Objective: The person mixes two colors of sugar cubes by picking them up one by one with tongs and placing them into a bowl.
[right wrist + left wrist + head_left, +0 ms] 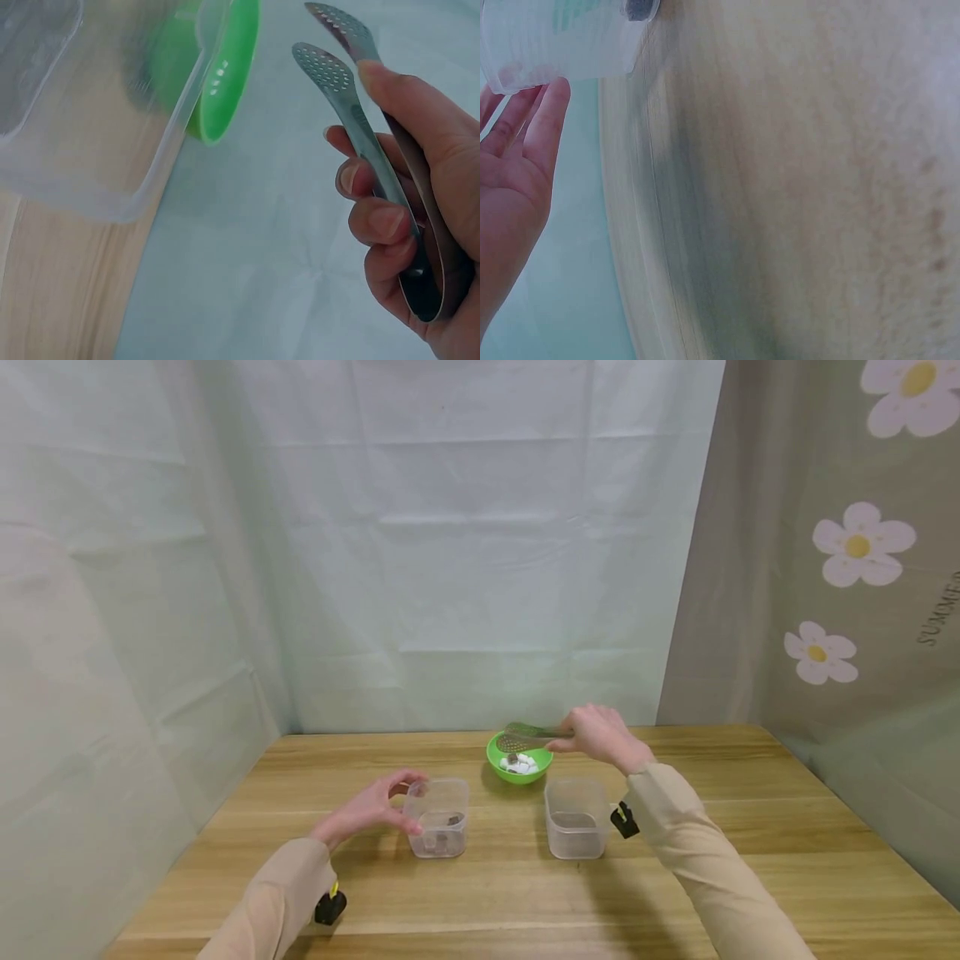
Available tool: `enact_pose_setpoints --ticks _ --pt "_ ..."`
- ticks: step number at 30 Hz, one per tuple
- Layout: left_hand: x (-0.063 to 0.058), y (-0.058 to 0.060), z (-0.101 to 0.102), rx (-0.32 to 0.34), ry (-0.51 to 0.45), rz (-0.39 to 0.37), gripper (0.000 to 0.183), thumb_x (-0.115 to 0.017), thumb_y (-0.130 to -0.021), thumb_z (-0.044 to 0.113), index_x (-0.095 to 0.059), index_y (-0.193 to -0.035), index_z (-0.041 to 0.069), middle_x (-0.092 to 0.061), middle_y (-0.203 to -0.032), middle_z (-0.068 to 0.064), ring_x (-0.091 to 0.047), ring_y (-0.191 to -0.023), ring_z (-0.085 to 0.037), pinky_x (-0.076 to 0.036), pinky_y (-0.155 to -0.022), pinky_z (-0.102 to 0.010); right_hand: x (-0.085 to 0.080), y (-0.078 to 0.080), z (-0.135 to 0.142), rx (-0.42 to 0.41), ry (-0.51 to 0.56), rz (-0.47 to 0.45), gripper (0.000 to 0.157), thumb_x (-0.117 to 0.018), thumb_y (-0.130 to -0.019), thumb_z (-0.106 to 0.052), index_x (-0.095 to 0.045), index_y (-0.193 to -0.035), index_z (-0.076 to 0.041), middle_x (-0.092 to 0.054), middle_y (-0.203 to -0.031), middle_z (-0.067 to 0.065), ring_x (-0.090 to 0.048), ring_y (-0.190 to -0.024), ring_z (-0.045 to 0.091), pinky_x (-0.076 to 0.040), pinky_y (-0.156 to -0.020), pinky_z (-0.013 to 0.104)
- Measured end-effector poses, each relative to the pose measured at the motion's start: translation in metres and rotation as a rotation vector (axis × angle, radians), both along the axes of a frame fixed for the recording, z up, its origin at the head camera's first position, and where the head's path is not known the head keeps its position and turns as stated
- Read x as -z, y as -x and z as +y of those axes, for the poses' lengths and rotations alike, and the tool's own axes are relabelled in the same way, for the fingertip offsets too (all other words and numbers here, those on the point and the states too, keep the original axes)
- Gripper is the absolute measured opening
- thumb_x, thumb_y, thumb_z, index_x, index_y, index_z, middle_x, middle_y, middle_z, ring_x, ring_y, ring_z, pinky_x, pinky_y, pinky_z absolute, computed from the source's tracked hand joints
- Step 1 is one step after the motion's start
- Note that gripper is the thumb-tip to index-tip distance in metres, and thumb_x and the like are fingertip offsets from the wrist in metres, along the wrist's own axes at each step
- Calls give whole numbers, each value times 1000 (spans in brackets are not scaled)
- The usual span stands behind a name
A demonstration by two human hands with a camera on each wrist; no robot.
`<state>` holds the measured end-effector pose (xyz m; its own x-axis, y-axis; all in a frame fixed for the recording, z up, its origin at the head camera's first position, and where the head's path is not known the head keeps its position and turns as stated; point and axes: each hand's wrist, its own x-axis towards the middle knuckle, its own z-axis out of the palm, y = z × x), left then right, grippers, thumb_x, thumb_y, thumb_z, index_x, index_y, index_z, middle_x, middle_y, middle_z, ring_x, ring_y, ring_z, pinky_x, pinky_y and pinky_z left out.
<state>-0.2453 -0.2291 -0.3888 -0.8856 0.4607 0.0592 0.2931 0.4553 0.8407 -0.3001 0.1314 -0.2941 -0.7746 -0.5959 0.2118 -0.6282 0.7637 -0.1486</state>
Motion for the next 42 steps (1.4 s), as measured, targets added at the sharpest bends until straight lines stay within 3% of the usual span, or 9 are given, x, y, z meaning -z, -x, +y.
enact_pose_setpoints --ticks 6,14,17,20,23,28,32,36,42 --pt "-1 1 0 23 -13 7 73 -78 -69 19 -41 -129 2 -44 -125 -14 -37 -115 -32 -32 -89 -51 -8 -10 -13 -68 7 22 31 -65 -79 -42 -73 -88 -14 -67 -78 -2 -44 -46 4 -37 -42 22" --pt "-3 1 1 34 -21 0 74 -78 -69 17 -40 -130 0 -43 -126 -17 -37 -115 -33 -32 -90 -51 -13 -20 -36 -141 -71 97 28 -67 -79 -40 -73 -90 -15 -67 -80 -3 -47 -49 2 -34 -40 21" --pt "-3 0 1 32 -21 3 75 -78 -68 18 -40 -130 0 -43 -126 -17 -37 -115 -33 -32 -90 -51 -14 -25 -45 -186 -90 117 26 -67 -78 -40 -74 -83 -15 -64 -69 -6 -41 -45 2 -30 -39 20" --pt "-3 1 1 32 -21 3 76 -78 -68 19 -40 -130 -1 -43 -126 -18 -37 -115 -33 -32 -90 -51 -14 -28 -53 -255 -98 130 27 -67 -79 -39 -66 -66 -16 -45 -51 -12 -29 -44 2 -22 -39 19" --pt "-1 2 0 34 -22 5 76 -79 -68 19 -39 -130 -1 -43 -125 -18 -37 -114 -34 -32 -89 -51 -12 -31 -61 -316 -120 146 35 -67 -79 -40 -50 -56 -18 -28 -48 -12 -22 -45 3 -18 -41 18" --pt "0 2 0 34 -17 14 76 -79 -67 20 -40 -130 0 -44 -124 -16 -38 -114 -34 -32 -89 -51 -11 -35 -72 -332 -169 166 44 -66 -78 -42 -37 -53 -19 -29 -53 -12 -22 -46 3 -19 -41 18" --pt "0 1 0 26 -15 11 76 -79 -67 21 -41 -129 2 -45 -124 -14 -38 -114 -34 -32 -89 -51 -11 -37 -80 -303 -206 128 37 -67 -78 -40 -50 -54 -17 -38 -55 -13 -27 -47 4 -23 -42 18" --pt "0 0 0 27 -19 6 76 -79 -67 20 -41 -130 1 -46 -123 -13 -37 -115 -35 -33 -89 -51 -9 -39 -88 -276 -256 111 25 -67 -76 -44 -71 -71 -20 -47 -60 -14 -37 -52 3 -32 -46 19" --pt "0 1 0 22 -28 -5 76 -79 -67 16 -40 -130 -1 -45 -123 -14 -37 -114 -35 -31 -90 -53 -4 -41 -97 -273 -293 119 23 -68 -74 -47 -72 -71 -25 -48 -57 -16 -40 -50 4 -36 -47 20"
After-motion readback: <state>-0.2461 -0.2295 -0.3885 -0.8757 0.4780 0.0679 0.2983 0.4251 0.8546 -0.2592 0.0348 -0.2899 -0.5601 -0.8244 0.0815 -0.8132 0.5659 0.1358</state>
